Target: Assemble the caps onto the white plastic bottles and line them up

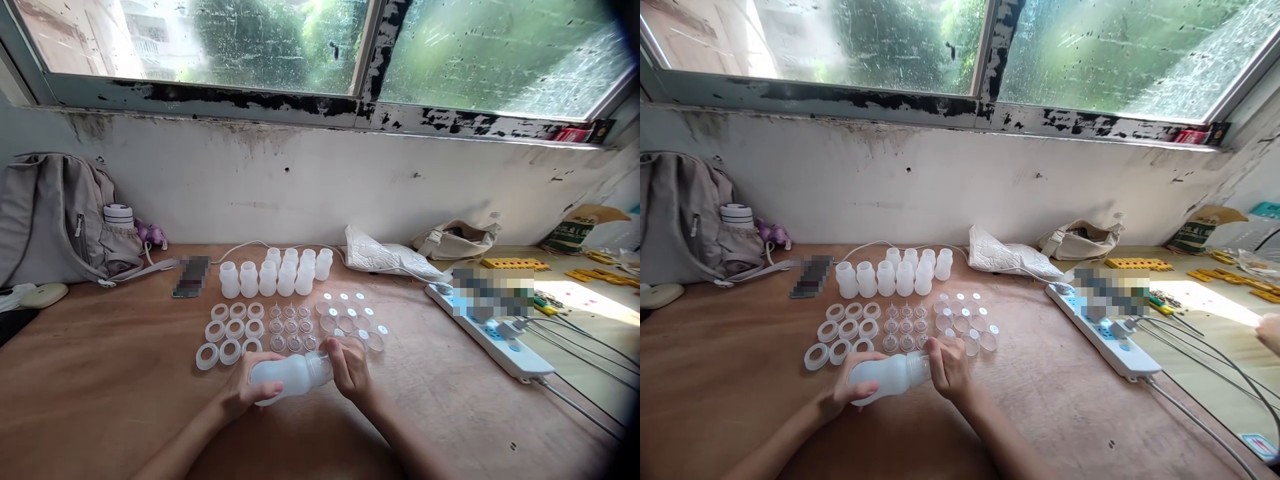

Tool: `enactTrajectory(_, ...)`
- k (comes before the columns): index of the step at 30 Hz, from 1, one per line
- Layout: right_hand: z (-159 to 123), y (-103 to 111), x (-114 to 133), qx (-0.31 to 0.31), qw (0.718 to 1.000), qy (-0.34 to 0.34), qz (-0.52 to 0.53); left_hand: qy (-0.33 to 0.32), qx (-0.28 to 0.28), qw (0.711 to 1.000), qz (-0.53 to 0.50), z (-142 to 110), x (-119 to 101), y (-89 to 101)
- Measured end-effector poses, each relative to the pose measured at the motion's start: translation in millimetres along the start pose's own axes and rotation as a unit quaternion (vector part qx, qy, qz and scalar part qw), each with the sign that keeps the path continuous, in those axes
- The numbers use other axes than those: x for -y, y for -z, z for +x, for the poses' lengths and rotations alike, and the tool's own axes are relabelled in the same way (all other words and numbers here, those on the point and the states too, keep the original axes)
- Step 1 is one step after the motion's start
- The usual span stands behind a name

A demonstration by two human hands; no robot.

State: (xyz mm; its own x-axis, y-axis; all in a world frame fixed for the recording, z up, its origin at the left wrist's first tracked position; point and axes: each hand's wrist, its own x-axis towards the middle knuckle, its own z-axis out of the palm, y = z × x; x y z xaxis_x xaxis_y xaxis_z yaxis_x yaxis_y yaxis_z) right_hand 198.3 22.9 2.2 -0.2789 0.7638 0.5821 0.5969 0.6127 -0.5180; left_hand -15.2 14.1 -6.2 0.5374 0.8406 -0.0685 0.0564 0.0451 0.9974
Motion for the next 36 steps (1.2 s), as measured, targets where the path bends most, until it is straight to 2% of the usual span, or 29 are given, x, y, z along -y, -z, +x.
enactTrajectory(3,-1,2,-3,-0.020,0.999,0.048,-0.014,0.020,0.027,0.998,-0.059,2,2,-0.7)
enactTrajectory(12,-3,2,-4,-0.091,0.988,0.119,-0.036,0.082,0.077,0.981,-0.159,6,0,-1.4)
enactTrajectory(16,-6,4,-5,-0.097,0.983,0.155,-0.035,0.143,0.108,0.963,-0.199,2,-2,-1.1)
enactTrajectory(19,-5,4,-5,-0.095,0.984,0.146,-0.027,0.149,0.110,0.963,-0.198,-1,-6,-2.2)
enactTrajectory(25,1,5,-6,-0.103,0.993,0.060,-0.026,0.065,0.063,0.990,-0.106,-4,-13,-8.1)
enactTrajectory(30,0,6,-6,-0.078,0.996,0.020,-0.033,-0.018,0.003,0.997,0.079,-6,-17,-9.0)
enactTrajectory(33,0,6,-8,-0.058,0.998,0.001,-0.035,-0.116,-0.037,0.969,0.217,-6,-14,-7.9)
enactTrajectory(36,1,4,-9,-0.040,0.998,-0.026,-0.044,-0.226,-0.067,0.915,0.329,-5,-6,-5.2)
